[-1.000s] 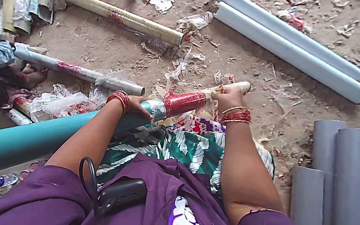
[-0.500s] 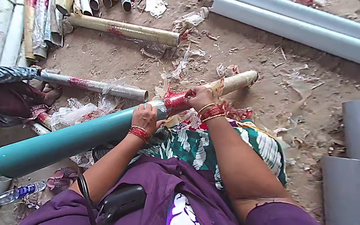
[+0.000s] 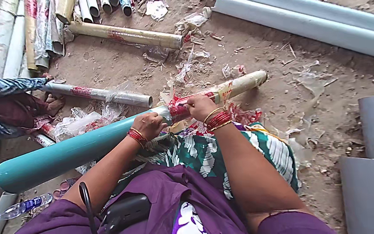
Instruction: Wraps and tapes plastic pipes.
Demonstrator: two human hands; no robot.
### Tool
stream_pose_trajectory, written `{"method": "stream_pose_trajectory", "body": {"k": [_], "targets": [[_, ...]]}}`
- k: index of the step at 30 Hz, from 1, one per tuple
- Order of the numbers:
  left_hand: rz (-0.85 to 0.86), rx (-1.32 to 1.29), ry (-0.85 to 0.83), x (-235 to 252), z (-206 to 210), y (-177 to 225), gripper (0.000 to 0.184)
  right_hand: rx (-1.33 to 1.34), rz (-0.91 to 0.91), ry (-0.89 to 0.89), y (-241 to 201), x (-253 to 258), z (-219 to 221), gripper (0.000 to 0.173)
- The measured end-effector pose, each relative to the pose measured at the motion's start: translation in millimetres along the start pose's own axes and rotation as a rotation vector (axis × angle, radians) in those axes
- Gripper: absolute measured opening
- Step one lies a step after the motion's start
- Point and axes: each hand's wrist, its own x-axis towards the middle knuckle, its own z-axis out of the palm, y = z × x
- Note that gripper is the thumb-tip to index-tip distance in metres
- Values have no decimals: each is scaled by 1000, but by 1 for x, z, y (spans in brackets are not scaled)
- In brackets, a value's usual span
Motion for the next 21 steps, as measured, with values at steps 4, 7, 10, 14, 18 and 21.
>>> {"method": "stream_pose_trajectory", "body": {"k": [4,7,10,14,18,21], "targets": [[-227,-116,-28,17,-21,-15,43,-56,-144,58,7,3,21,25],[-333,-200,-343,36,-30,-31,62,-166,-216,116,2,6,36,25],[-318,-252,-470,45,-35,-38,54,-240,-328,245,-2,10,54,21],[-388,-331,-487,50,-40,-44,51,-309,-432,461,3,25,74,14],[-401,-337,-484,50,-34,-53,53,-404,-621,525,17,37,72,10],[-437,-389,-472,51,-36,-54,51,-449,-749,526,29,43,66,8]]}}
